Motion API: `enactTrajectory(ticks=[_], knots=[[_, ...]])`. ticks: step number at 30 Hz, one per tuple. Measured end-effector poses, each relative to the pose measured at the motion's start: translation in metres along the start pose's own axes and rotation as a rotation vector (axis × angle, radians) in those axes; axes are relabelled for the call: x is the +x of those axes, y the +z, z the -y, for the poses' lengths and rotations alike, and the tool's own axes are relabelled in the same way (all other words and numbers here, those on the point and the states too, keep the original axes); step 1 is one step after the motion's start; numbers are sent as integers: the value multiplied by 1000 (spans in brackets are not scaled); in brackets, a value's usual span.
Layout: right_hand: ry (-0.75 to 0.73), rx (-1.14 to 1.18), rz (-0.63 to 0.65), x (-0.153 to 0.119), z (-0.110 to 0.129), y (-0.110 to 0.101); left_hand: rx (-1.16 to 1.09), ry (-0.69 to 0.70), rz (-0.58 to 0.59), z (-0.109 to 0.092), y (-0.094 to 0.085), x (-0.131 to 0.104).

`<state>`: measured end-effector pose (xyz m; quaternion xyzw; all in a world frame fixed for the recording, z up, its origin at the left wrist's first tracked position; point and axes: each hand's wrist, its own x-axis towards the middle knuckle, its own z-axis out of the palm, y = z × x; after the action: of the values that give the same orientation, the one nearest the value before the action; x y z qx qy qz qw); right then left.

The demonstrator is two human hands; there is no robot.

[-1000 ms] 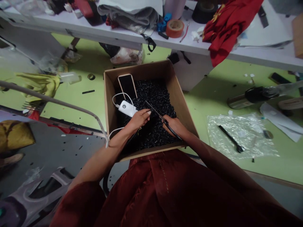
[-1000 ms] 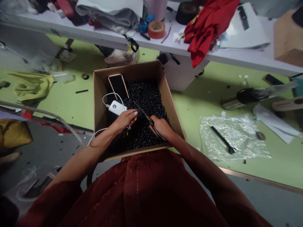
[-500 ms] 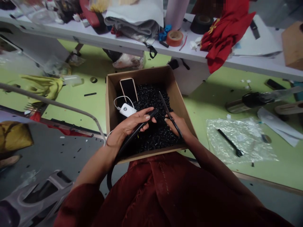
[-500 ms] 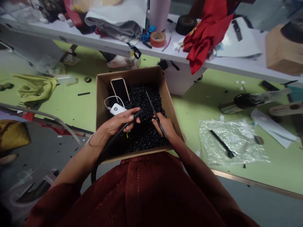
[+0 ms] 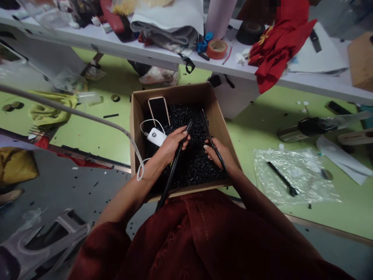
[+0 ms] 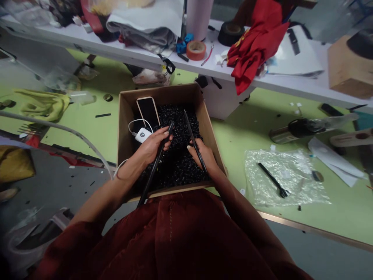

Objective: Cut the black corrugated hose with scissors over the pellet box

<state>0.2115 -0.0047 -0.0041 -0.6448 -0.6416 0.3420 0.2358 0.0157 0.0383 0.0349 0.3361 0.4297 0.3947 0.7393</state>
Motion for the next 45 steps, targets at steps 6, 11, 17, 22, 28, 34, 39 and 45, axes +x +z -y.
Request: enactTrajectory(ticks=[6, 11, 17, 22, 28, 34, 39, 45], knots=[[-81, 27, 63, 3, -3, 6, 352, 157, -105, 6, -27, 17], [-101, -5, 122, 2, -8, 10, 435, 131, -129, 5, -27, 13], [-107, -41, 164, 1, -7, 8, 559, 171, -73, 7, -27, 10], [-100, -69, 176, 0, -6, 7, 598, 177, -46, 8, -26, 10], [-116, -83, 187, 0, -4, 8, 653, 184, 11, 12, -28, 12], [-107, -101, 190, 0, -5, 10, 734, 139, 68, 13, -26, 12], [-118, -99, 190, -1, -6, 10, 729, 107, 96, 13, -23, 11], [-65, -120, 189, -1, -1, 7, 720, 89, 104, 14, -23, 11]])
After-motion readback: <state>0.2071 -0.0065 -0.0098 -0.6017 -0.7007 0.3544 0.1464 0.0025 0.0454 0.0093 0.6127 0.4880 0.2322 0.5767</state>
